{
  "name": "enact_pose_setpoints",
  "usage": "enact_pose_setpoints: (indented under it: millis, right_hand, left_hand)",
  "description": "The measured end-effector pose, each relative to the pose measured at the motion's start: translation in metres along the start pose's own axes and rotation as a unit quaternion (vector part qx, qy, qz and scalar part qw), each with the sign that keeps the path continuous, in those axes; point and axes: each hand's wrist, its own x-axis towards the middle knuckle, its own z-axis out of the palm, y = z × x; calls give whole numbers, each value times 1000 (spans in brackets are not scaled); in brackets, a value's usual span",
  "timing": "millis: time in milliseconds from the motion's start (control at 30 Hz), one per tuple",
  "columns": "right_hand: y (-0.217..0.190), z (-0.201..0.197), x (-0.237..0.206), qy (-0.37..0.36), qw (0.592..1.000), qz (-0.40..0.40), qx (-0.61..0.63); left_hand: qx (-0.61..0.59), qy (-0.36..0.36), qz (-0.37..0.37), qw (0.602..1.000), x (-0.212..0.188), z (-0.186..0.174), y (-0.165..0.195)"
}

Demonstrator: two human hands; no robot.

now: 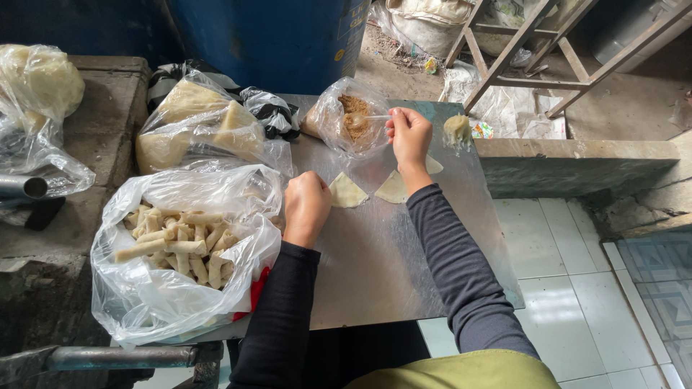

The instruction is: The person takes a triangular dough wrapper, spoons brown filling from a plastic bag onto it, folds the wrapper over into a closed triangle, and places the folded pastry into a plastic bag already holding many similar folded pieces.

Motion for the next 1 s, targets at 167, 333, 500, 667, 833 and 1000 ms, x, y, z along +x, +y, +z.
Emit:
enact_pose_setpoints:
  millis: [167,333,500,667,833,1000]
  right_hand:
    - [-6,-25,-2,-22,994,22,103]
    - [-19,-65,-33,-90,976,60,192]
    - [-11,-77,-84,-125,972,126,154]
    - [-1,-72,-117,-144,979,100,101]
    - [-8,-68,-136,-177,983,13,45]
    - [-23,-69,-150,-205,972,-115,-8]
  left_hand:
    - [-1,0,0,1000,2,-3,0]
    - [-15,-21,-9,1000,1,-13,4]
    - [-25,-71,-45,996,0,-22,11]
    - [-30,-57,-30,997,-1,-27,13]
    - [-35,-68,-36,996,1,-26,12]
    - [-28,-49,-15,998,0,-23,9]
